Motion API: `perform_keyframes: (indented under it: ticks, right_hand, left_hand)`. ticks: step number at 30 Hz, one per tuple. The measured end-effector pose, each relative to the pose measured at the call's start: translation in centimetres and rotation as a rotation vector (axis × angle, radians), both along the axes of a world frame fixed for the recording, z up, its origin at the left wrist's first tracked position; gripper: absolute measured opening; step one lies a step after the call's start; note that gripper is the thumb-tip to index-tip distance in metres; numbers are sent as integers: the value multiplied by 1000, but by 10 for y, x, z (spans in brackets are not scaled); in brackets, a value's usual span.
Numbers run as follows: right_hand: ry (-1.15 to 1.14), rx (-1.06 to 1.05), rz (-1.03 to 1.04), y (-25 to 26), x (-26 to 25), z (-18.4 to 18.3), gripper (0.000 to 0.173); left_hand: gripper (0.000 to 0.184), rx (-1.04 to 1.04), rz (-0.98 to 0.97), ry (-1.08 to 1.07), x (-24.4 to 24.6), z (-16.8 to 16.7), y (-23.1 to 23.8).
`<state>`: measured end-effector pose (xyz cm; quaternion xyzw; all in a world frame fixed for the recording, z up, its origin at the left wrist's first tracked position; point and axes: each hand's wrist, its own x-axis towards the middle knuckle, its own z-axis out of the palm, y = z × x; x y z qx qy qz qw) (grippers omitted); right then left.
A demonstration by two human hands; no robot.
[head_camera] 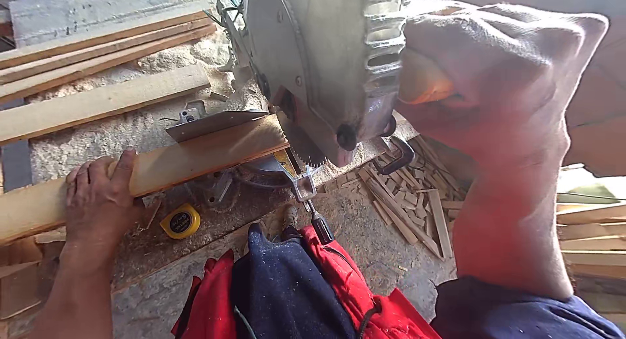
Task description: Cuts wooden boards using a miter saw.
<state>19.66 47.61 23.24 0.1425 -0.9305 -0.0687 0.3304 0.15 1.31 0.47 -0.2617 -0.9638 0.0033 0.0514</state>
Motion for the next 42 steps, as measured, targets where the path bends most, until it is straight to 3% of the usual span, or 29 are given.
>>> perform_keyframes:
  ticks: [42]
  right_hand:
    - [41,-56,-36,-2,-3,-6,30]
  left_hand:
    - [103,0,30,1,3,1,7]
